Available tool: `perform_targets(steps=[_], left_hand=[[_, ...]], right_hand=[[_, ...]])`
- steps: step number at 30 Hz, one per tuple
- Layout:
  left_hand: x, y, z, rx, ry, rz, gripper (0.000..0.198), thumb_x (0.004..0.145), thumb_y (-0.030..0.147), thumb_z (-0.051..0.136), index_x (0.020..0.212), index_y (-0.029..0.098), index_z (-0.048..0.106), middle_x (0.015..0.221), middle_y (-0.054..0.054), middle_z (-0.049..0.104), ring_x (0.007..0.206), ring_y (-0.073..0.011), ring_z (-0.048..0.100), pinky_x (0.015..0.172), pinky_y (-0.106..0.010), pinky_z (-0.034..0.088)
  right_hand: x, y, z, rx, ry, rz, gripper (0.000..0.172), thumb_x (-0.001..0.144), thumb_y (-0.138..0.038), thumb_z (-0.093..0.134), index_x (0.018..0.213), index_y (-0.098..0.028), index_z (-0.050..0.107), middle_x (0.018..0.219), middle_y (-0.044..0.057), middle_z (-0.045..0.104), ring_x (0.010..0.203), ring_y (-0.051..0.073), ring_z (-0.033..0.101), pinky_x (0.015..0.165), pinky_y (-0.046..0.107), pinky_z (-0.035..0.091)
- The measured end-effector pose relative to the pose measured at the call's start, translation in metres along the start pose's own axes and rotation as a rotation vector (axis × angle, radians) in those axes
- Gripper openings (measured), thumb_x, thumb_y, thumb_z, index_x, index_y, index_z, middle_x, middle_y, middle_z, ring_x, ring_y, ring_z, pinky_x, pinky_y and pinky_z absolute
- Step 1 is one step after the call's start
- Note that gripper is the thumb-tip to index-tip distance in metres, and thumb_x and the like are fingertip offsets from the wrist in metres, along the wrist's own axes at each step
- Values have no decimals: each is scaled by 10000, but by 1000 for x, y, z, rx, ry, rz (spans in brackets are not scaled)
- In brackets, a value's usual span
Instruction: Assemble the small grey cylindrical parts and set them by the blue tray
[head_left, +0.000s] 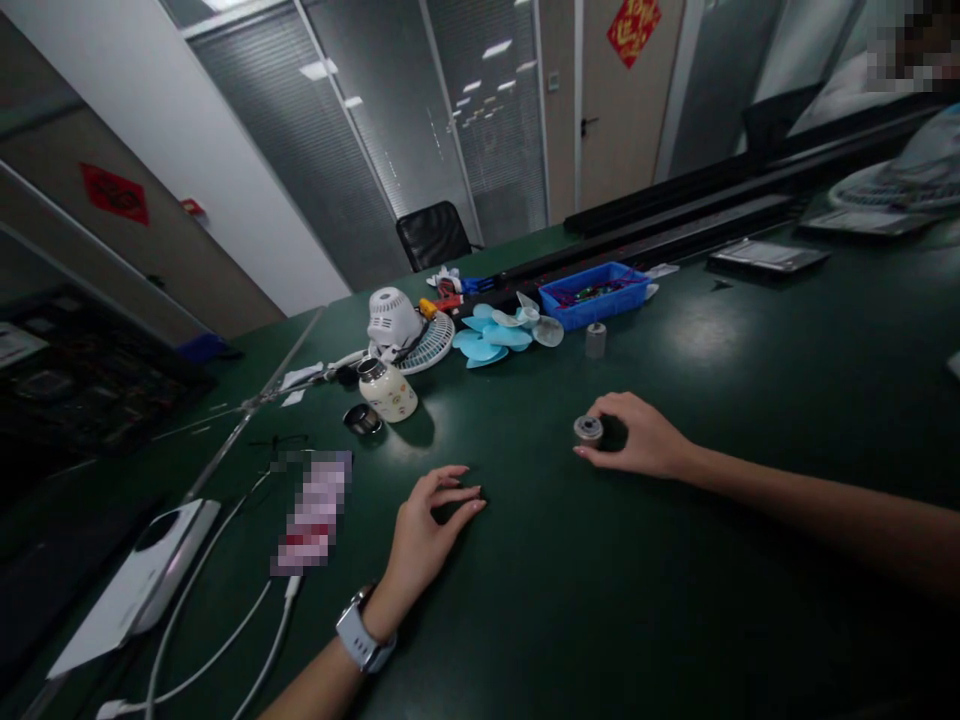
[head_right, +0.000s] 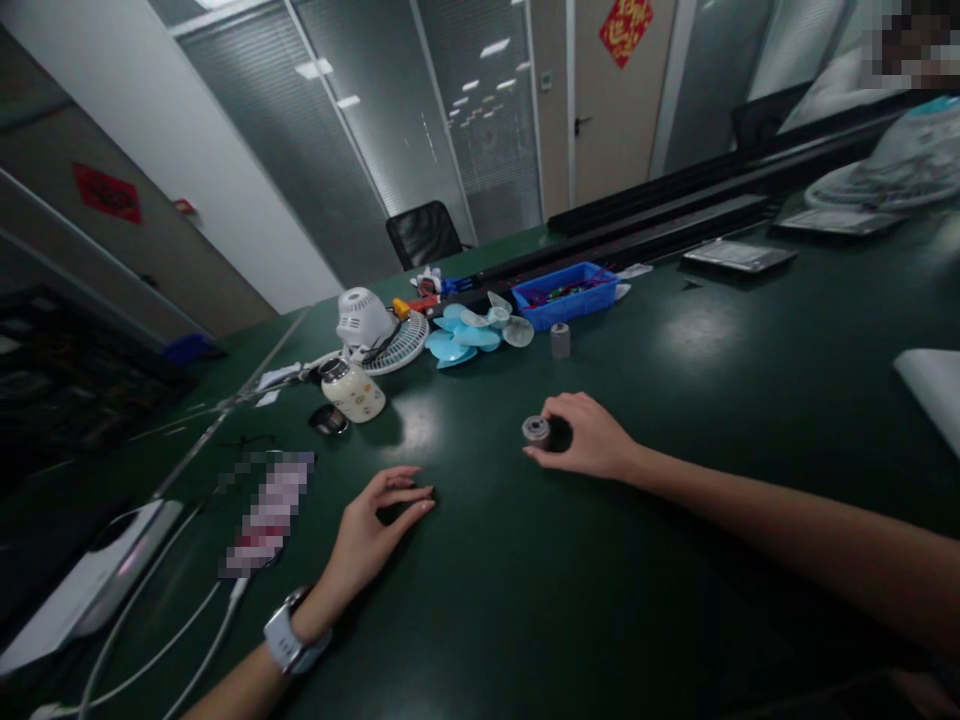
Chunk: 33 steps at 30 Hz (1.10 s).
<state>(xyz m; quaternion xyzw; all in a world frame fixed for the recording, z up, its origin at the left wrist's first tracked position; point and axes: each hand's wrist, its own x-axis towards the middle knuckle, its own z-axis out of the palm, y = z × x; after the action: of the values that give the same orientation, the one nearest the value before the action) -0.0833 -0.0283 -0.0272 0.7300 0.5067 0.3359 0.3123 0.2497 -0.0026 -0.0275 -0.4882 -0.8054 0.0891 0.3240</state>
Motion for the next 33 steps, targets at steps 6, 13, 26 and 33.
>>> perform_targets(steps=[6,13,26,33], left_hand=[[1,-3,0,-4,-1,0,373,776,308,743,1112,239,594,983,-53,772,1064,-261,669,964,-460,473],[-1,-1,-1,-40,-10,-2,403,769,310,752,1125,231,580,980,-55,773,1066,-248,670,966,-426,468],[2,-5,-3,-175,296,-118,258,907,411,543,1062,206,515,812,-43,742,821,-227,710,742,-348,517],[2,-7,-1,-198,284,-88,225,893,365,555,1039,211,482,757,-29,716,792,-227,713,726,-348,520]], right_hand=[[26,97,-34,-337,227,163,439,755,-634,592,830,-203,630,867,96,657,837,273,582,759,419,413],[44,139,-43,-486,340,293,585,822,-671,480,1042,-147,621,999,173,642,954,331,554,829,476,368],[44,-80,56,189,-327,-222,437,802,-552,649,1145,-282,677,763,-13,621,639,138,558,576,263,360],[54,-87,83,183,-279,-227,211,835,-439,656,950,-293,756,688,-19,561,600,113,516,550,242,321]])
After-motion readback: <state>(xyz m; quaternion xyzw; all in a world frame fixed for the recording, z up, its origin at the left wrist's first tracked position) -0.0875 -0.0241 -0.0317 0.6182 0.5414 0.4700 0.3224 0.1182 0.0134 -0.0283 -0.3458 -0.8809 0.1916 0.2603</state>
